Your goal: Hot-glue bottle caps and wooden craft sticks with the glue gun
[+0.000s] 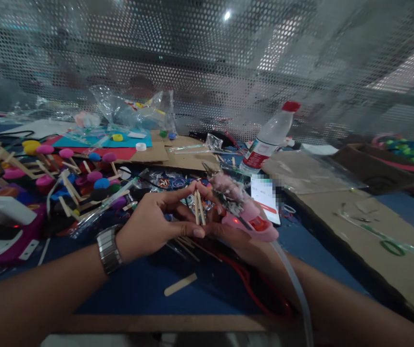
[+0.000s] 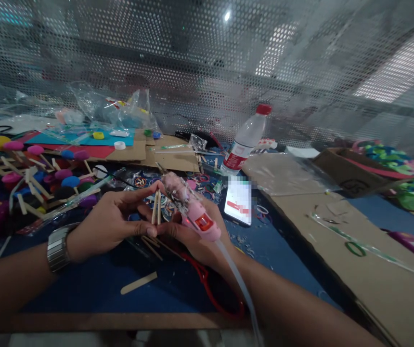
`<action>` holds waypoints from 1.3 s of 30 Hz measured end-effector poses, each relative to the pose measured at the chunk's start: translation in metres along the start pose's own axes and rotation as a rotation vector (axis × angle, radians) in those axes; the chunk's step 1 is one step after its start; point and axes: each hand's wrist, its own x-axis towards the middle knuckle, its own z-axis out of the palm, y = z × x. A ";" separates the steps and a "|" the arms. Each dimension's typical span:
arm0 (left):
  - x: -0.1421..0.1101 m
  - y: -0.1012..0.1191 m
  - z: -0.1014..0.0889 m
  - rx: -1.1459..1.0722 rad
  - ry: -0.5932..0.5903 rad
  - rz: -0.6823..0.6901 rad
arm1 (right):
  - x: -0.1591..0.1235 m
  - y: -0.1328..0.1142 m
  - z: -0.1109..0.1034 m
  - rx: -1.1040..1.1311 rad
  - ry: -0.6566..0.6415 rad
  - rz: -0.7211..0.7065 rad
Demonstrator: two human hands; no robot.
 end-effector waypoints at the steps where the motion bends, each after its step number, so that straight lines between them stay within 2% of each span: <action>1: 0.000 0.000 0.000 -0.009 -0.001 -0.012 | 0.000 -0.002 0.000 -0.012 0.017 -0.010; 6: 0.000 0.002 0.001 -0.045 -0.001 -0.032 | 0.002 -0.011 0.001 -0.030 0.073 -0.013; 15: 0.000 0.004 0.003 -0.121 0.020 -0.083 | 0.002 -0.018 0.002 -0.064 0.074 0.023; 27: 0.000 0.004 0.004 -0.152 0.042 -0.113 | 0.001 -0.011 0.003 -0.016 0.063 0.061; 39: 0.001 0.002 0.001 -0.098 -0.007 -0.053 | 0.001 -0.013 0.003 -0.017 0.065 0.051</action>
